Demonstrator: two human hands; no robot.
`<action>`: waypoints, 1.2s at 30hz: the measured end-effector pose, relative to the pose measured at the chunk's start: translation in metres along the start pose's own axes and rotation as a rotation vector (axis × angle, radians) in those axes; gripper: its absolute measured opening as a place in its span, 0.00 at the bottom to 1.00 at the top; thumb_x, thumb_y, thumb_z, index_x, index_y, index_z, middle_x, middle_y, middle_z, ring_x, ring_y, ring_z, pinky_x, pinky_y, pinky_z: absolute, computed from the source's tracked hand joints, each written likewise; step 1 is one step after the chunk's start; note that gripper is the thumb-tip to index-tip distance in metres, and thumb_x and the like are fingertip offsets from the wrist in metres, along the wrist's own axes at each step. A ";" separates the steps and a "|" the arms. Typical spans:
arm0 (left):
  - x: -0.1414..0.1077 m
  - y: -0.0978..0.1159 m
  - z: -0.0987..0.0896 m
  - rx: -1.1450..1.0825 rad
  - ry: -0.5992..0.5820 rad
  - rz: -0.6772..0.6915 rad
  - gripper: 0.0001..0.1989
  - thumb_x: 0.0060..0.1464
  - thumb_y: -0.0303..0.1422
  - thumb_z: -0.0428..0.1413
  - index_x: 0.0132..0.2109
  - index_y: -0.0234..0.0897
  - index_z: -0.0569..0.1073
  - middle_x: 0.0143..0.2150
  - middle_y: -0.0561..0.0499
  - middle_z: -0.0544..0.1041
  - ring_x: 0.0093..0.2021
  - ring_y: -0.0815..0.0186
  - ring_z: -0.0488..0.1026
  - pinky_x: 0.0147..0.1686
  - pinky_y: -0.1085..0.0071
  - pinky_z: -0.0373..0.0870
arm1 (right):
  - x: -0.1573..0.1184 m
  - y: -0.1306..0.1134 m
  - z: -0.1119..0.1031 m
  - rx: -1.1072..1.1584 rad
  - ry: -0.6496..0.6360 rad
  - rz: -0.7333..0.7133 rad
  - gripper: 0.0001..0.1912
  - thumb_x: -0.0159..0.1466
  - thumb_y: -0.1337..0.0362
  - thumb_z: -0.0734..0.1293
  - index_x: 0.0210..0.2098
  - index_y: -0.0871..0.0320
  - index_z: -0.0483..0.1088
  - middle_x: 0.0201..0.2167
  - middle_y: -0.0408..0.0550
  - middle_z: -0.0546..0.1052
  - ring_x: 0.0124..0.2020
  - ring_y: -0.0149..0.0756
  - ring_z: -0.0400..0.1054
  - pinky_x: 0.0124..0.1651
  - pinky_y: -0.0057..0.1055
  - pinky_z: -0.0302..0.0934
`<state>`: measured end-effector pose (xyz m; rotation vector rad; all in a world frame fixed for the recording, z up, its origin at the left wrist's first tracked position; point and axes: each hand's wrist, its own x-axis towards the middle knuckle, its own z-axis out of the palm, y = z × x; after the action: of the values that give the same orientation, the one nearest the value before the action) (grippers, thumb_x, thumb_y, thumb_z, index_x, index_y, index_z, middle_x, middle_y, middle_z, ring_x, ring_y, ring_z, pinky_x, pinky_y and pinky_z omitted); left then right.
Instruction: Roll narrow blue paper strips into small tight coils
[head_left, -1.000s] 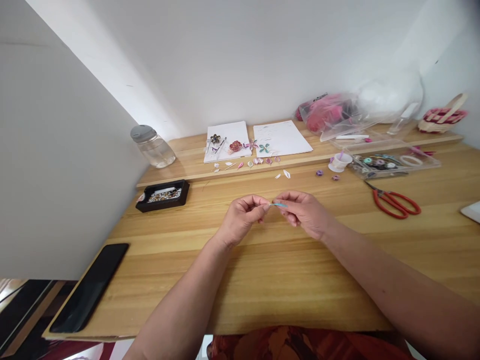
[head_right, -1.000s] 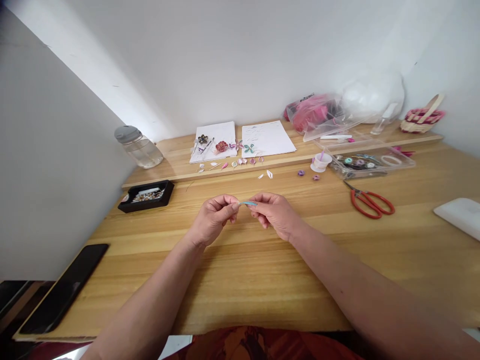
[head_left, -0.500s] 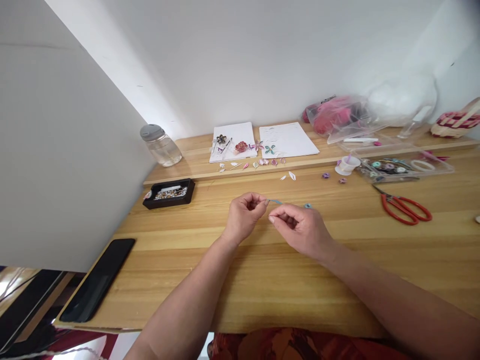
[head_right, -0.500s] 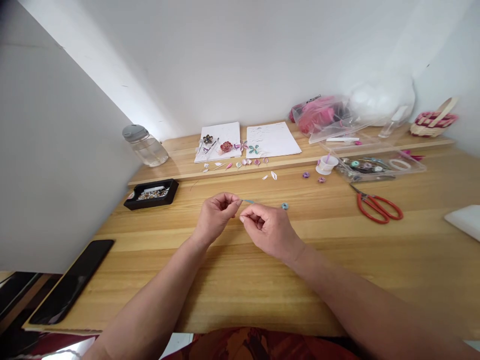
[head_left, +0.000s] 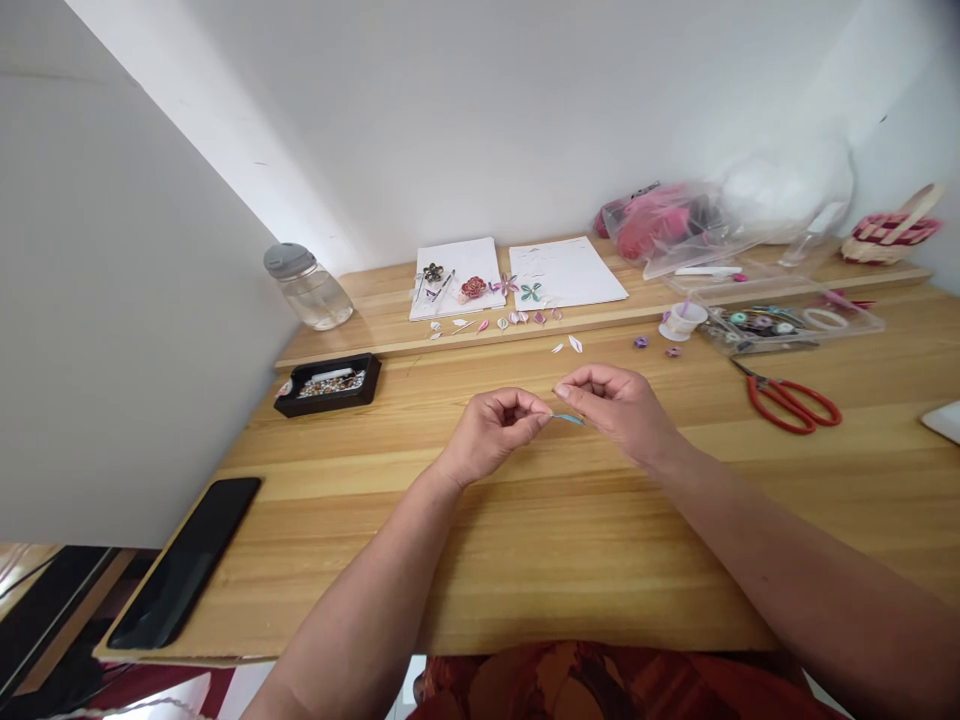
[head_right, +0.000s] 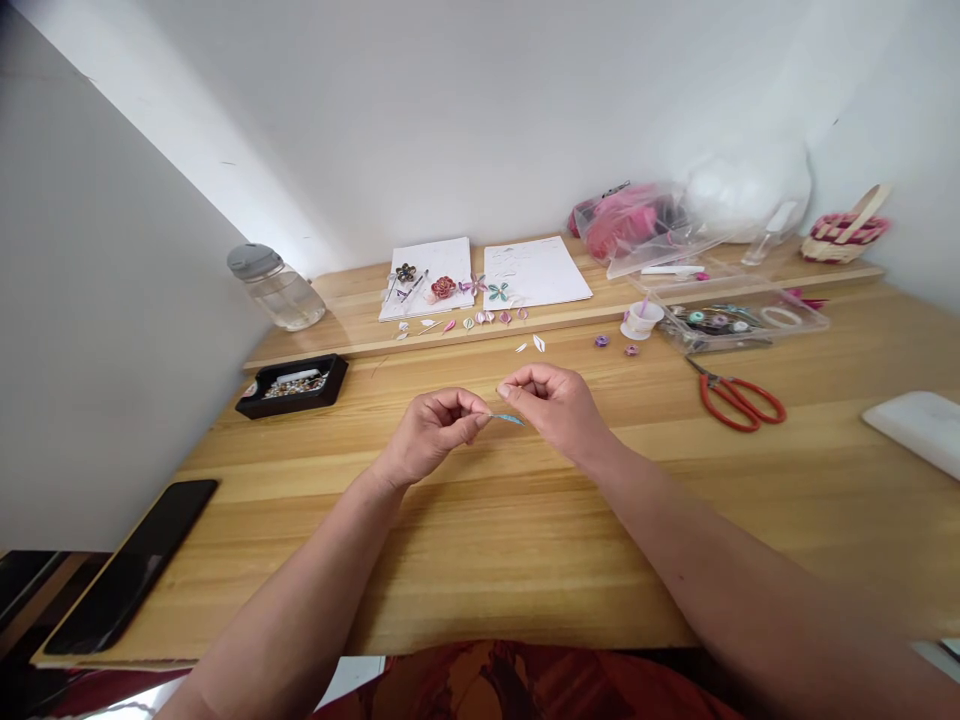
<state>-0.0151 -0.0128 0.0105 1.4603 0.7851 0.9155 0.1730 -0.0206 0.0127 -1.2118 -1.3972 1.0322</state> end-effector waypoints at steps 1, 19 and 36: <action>0.000 0.000 0.000 -0.015 0.005 -0.001 0.12 0.50 0.38 0.62 0.34 0.32 0.75 0.26 0.54 0.70 0.25 0.75 0.61 0.27 0.76 0.59 | 0.001 0.002 0.001 0.047 -0.015 0.066 0.12 0.56 0.55 0.71 0.29 0.58 0.73 0.20 0.39 0.68 0.19 0.25 0.55 0.21 0.26 0.49; 0.004 -0.011 0.000 0.278 0.257 0.049 0.09 0.50 0.35 0.60 0.33 0.32 0.76 0.28 0.51 0.74 0.27 0.72 0.65 0.27 0.76 0.60 | -0.028 -0.009 0.023 -0.296 -0.088 -0.219 0.07 0.60 0.63 0.65 0.29 0.58 0.73 0.19 0.39 0.65 0.20 0.26 0.55 0.24 0.26 0.50; 0.002 0.000 0.000 -0.005 0.081 0.012 0.14 0.49 0.41 0.63 0.34 0.32 0.75 0.27 0.53 0.71 0.25 0.74 0.63 0.27 0.75 0.61 | -0.001 0.006 0.008 0.359 -0.074 0.374 0.16 0.48 0.55 0.75 0.27 0.58 0.69 0.16 0.34 0.61 0.14 0.20 0.46 0.18 0.24 0.37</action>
<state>-0.0147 -0.0112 0.0104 1.4316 0.8343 0.9902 0.1660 -0.0204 0.0058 -1.1943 -0.9977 1.5284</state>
